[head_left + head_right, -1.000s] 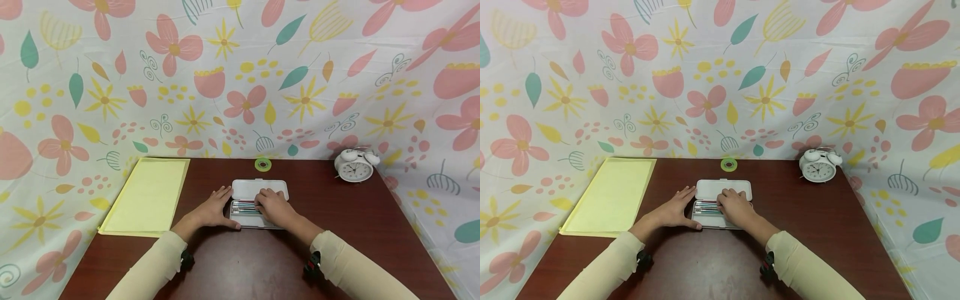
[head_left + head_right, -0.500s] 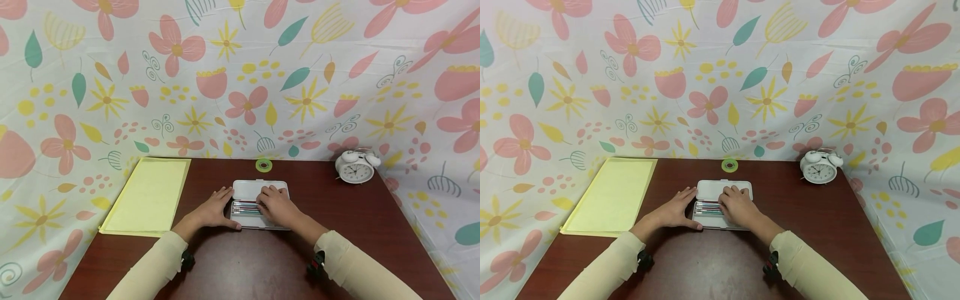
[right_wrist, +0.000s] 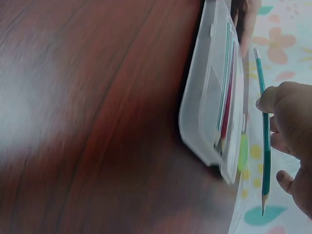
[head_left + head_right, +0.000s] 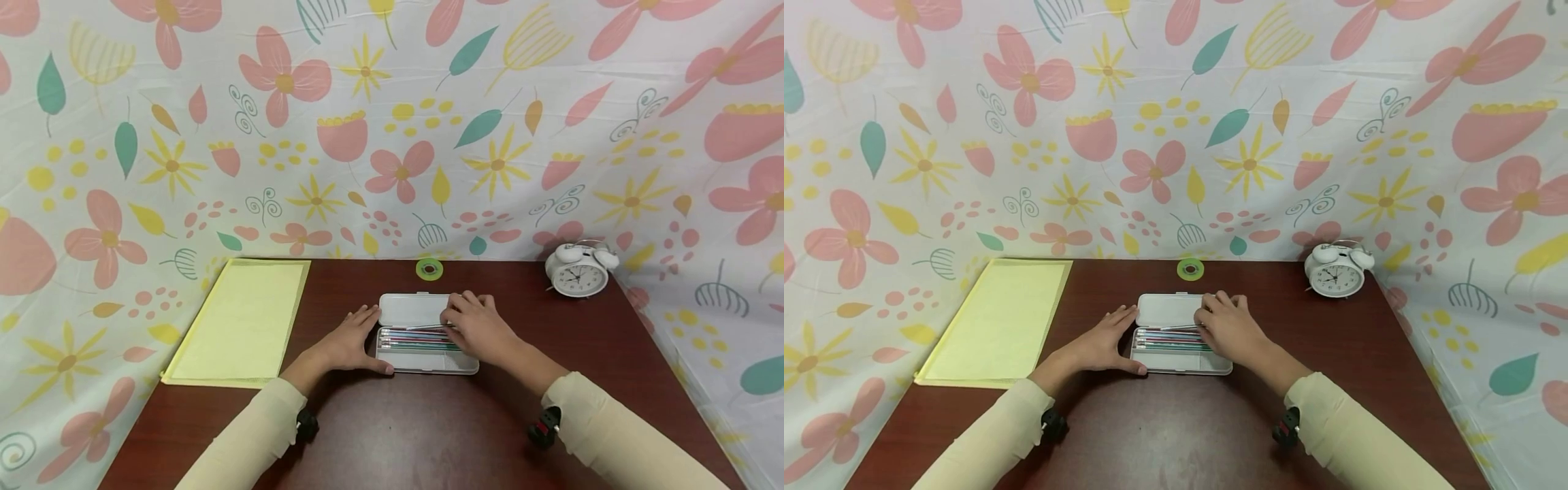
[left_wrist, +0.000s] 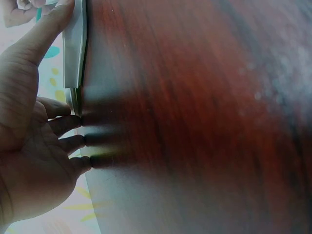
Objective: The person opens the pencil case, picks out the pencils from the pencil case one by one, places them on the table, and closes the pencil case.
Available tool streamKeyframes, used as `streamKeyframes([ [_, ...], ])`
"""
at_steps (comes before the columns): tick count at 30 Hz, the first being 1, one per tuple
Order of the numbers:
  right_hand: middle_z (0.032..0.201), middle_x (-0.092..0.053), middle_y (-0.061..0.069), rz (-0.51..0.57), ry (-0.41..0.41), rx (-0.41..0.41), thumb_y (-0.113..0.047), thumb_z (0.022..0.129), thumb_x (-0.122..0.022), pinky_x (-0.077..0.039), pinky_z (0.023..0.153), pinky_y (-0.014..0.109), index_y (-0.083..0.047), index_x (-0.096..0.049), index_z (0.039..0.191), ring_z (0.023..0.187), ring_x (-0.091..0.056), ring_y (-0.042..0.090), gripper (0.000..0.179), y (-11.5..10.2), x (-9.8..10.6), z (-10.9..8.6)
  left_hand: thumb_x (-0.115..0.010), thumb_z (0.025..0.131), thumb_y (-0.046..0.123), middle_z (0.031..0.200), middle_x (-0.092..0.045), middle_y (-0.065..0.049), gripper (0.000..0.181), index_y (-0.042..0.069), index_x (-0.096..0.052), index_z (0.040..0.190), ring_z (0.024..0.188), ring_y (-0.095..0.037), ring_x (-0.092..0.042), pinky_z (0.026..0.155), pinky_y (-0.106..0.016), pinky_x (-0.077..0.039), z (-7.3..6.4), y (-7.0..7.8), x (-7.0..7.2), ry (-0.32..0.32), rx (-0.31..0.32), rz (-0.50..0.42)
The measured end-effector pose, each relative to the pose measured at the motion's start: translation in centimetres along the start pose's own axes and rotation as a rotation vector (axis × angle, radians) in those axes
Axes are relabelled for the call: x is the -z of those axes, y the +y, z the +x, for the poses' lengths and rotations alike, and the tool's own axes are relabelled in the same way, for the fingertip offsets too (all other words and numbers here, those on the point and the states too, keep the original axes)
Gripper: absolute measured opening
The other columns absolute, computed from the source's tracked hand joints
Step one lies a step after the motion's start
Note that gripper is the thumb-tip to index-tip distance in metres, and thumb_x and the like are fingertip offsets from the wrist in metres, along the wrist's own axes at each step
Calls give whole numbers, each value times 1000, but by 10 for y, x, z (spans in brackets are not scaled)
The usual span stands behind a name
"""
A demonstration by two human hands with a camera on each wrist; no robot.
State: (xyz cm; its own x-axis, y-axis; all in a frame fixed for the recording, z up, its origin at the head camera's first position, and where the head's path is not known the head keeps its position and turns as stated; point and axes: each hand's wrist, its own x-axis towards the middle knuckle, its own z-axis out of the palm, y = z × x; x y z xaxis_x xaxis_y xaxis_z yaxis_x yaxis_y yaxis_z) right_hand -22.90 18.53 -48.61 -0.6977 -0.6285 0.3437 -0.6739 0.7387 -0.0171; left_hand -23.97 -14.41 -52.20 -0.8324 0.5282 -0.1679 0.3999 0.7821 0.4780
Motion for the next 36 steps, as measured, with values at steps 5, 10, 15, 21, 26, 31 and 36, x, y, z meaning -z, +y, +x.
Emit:
streamKeyframes([
  [5,104,-59,-2,20,-25,-63,-15,98,-85,-44,87,57,-20,-77,103,94,-47,19,11,22,7,-16,-89,81,72,186,-20,-15,137,6,-19,178,175,-37,-13,141,-60,-15,-1,0,0,1,-7,-7],
  [10,104,-62,-3,11,-52,-156,-17,101,-82,-44,91,61,-20,-80,107,98,-52,22,7,48,10,-37,-90,81,71,185,-21,-17,136,5,-20,177,174,-39,-13,141,-61,-15,-3,3,1,2,-17,-23],
  [15,104,-64,-2,-8,-49,-207,-14,99,-83,-45,90,66,-21,-80,106,98,-55,24,10,75,11,-61,-90,81,70,186,-20,-16,136,4,-19,177,174,-39,-13,141,-61,-14,-3,3,1,3,-14,-26],
  [21,105,-68,1,18,-46,-268,-11,98,-82,-44,84,68,-20,-80,106,98,-59,29,12,103,10,-82,-90,81,70,185,-20,-17,136,4,-19,177,174,-39,-13,141,-61,-14,-1,2,1,2,-10,-21],
  [26,107,-70,2,44,-62,-317,-11,98,-81,-43,80,64,-21,-81,107,101,-60,31,13,117,4,-97,-90,81,70,185,-21,-18,136,4,-19,177,174,-39,-13,141,-61,-14,-2,2,2,0,-12,-20],
  [31,104,-71,1,46,-44,-328,-10,98,-82,-42,75,57,-21,-83,105,100,-61,31,13,121,-2,-103,-89,81,71,186,-19,-15,137,6,-18,178,175,-37,-11,141,-60,-13,-2,2,1,-9,-3,-12],
  [36,105,-71,2,42,-42,-333,-10,98,-82,-44,75,60,-19,-85,106,99,-61,30,12,121,-1,-103,-89,81,72,186,-18,-13,137,7,-17,178,175,-36,-10,141,-59,-12,-2,1,1,-14,2,-14],
])
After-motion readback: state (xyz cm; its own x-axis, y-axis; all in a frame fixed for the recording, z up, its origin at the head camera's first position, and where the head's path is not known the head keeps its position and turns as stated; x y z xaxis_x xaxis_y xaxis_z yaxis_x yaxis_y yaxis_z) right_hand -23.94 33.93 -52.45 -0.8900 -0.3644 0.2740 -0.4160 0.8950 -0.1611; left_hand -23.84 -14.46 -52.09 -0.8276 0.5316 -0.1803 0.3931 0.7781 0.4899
